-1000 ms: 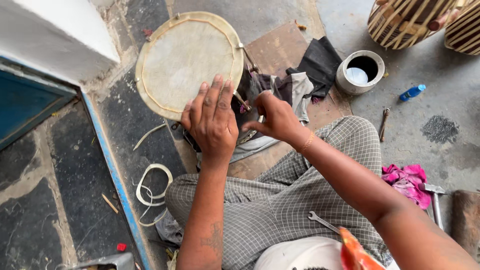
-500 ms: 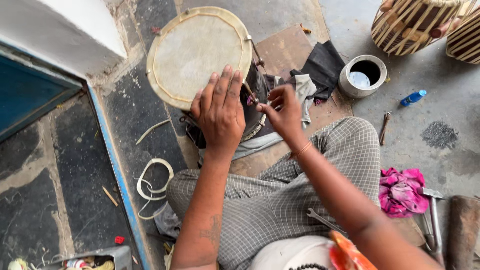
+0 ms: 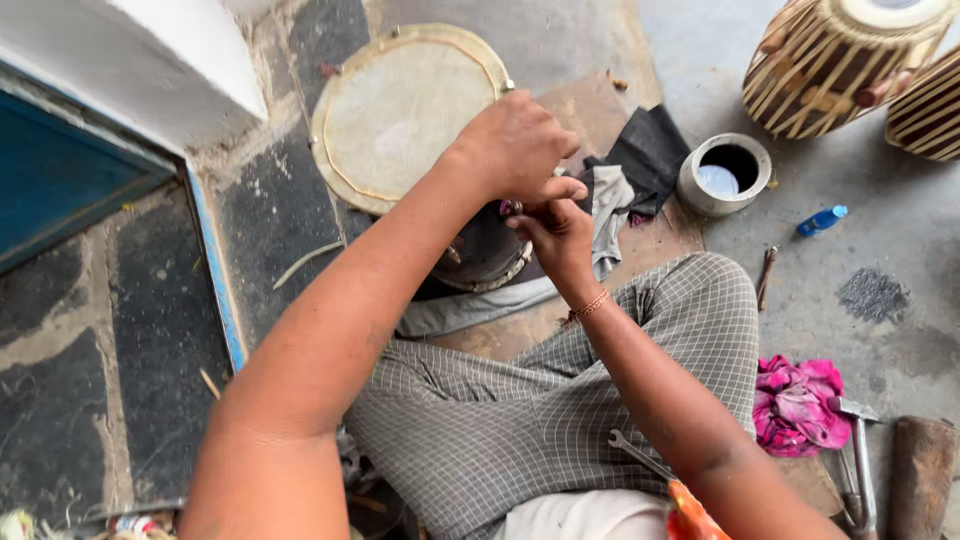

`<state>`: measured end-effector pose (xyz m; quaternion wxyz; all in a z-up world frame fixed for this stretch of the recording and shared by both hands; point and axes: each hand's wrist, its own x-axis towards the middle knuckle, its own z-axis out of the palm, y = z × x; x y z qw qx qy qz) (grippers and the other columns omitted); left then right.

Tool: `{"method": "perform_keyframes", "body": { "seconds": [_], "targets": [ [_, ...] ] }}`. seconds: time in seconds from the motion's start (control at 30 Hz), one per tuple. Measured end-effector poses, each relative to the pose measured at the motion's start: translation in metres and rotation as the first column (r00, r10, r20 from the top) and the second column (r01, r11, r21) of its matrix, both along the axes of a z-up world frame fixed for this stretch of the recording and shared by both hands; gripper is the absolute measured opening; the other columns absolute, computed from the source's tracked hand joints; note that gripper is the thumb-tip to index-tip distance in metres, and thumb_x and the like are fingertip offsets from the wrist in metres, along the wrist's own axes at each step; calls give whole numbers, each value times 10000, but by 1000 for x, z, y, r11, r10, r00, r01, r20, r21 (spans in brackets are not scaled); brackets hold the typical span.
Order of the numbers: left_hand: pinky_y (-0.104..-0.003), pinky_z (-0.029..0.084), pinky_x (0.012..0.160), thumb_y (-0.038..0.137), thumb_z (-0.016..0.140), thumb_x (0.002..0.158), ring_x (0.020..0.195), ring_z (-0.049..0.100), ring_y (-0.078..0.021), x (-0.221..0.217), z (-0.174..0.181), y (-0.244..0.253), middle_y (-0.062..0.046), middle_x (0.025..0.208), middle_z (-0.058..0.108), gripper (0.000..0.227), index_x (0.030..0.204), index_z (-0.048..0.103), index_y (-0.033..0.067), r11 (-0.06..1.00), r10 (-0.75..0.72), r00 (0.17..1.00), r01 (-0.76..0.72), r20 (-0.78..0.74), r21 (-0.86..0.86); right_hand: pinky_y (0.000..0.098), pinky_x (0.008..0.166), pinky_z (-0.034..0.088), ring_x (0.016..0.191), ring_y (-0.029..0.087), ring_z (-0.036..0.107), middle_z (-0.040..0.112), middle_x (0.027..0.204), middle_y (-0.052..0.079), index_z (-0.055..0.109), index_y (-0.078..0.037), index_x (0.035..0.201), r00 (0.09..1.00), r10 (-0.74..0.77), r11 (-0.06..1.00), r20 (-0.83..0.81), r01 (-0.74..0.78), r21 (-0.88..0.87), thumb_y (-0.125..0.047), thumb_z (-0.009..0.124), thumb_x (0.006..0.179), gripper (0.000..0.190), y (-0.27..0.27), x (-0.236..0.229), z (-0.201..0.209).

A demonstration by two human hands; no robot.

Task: The person tightens and adjusts the lacing on a drum by hand and using a small metal tool, then uses a hammer and a wrench to tap the drum rim and tighten hardware.

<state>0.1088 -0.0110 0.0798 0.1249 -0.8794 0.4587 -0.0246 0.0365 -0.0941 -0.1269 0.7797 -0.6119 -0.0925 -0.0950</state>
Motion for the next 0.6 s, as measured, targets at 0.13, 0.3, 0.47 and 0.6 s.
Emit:
{"method": "perform_keyframes", "body": {
  "seconds": [0.13, 0.3, 0.47, 0.6],
  "targets": [
    [-372, 535, 663, 580, 708, 782, 629, 720, -257, -2, 0, -5, -94, 637, 712, 494, 628, 744, 111, 985, 23, 1000, -26, 22, 170, 241, 667, 572, 740, 81, 687, 744, 879, 17, 683, -2, 1050, 1000, -18, 998, 11, 19, -62, 42, 734, 960, 113, -5, -1, -1],
    [-360, 541, 618, 502, 739, 711, 609, 719, -246, -2, -5, -6, -86, 613, 714, 404, 611, 756, 111, 980, 31, 999, -34, 21, 198, 244, 649, 511, 739, 111, 606, 684, 834, 61, 632, 26, 1017, 997, 24, 973, -78, -42, -227, 16, 904, 810, 342, -6, -5, 20],
    [-359, 539, 601, 448, 733, 690, 616, 723, -248, 0, -5, -9, -89, 625, 717, 336, 616, 760, 122, 967, 35, 999, -37, 12, 254, 238, 877, 580, 1003, 100, 699, 733, 1072, 74, 640, 19, 1064, 989, 69, 991, 129, -83, 107, 98, 735, 935, 179, -2, -3, 20],
    [-359, 540, 613, 468, 735, 698, 618, 727, -254, -1, -3, -7, -96, 628, 716, 363, 632, 761, 113, 976, 9, 1000, -13, 19, 216, 229, 875, 584, 998, 84, 698, 744, 1071, 65, 634, 10, 1087, 997, 70, 987, 42, -76, 142, 101, 700, 962, 168, -2, -9, 27]
  ]
}}
